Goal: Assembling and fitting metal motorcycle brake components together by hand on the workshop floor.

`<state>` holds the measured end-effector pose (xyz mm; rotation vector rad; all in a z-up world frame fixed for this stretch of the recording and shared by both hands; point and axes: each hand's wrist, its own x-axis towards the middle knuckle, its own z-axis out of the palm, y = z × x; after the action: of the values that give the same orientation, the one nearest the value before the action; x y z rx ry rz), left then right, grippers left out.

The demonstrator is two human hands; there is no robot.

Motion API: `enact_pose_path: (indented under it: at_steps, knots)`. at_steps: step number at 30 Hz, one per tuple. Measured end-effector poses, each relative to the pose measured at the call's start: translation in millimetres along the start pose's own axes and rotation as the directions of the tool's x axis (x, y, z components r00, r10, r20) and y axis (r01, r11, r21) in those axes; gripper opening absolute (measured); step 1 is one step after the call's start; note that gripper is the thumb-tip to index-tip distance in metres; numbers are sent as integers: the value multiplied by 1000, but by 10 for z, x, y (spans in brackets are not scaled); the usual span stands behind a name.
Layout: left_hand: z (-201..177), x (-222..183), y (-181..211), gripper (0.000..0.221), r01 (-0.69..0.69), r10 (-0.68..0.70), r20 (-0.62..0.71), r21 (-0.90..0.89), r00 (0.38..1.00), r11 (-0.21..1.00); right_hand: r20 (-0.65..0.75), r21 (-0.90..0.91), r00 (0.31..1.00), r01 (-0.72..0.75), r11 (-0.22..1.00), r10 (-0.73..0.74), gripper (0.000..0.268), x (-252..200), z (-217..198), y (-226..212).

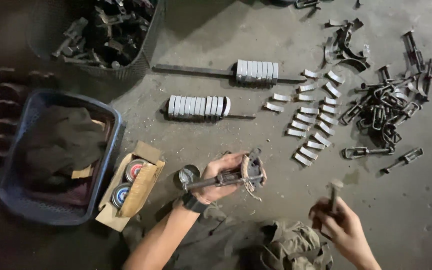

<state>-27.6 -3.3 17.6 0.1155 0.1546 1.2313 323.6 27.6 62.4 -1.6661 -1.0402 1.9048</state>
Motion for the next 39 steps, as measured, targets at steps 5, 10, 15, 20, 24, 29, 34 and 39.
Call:
enact_pose_path:
  at_steps: [5,10,15,20,24,29,34,39]
  knots:
    - [5,-3,-90,40,130,-129,-14,98,992,987,15,-864,902,229,448,-431,38,579,-1142,262]
    - [-145,-66,-270,39,232,-228,-60,76,972,970,161,-869,830,376,322,-534,23,-475,345,-1119]
    - [18,-102,-273,36,226,-222,-52,99,974,969,-205,-969,976,-214,124,76,40,-815,889,-2110]
    - [142,-66,-244,36,209,-207,-31,86,978,974,195,-981,965,187,-59,-177,21,-273,739,-1277]
    - [-43,-157,-392,38,206,-205,-20,10,978,979,346,-930,828,241,-276,-442,24,-498,735,-1345]
    - [20,-135,-309,34,212,-214,-147,-25,966,977,467,-884,804,419,-207,-368,15,-141,613,-990]
    - [-26,-172,-340,27,182,-177,57,-123,983,975,588,-746,416,610,-266,-694,15,-498,899,-1431]
    - [34,-157,-352,35,195,-194,-29,55,981,979,221,-974,969,214,-77,-110,26,46,376,-750]
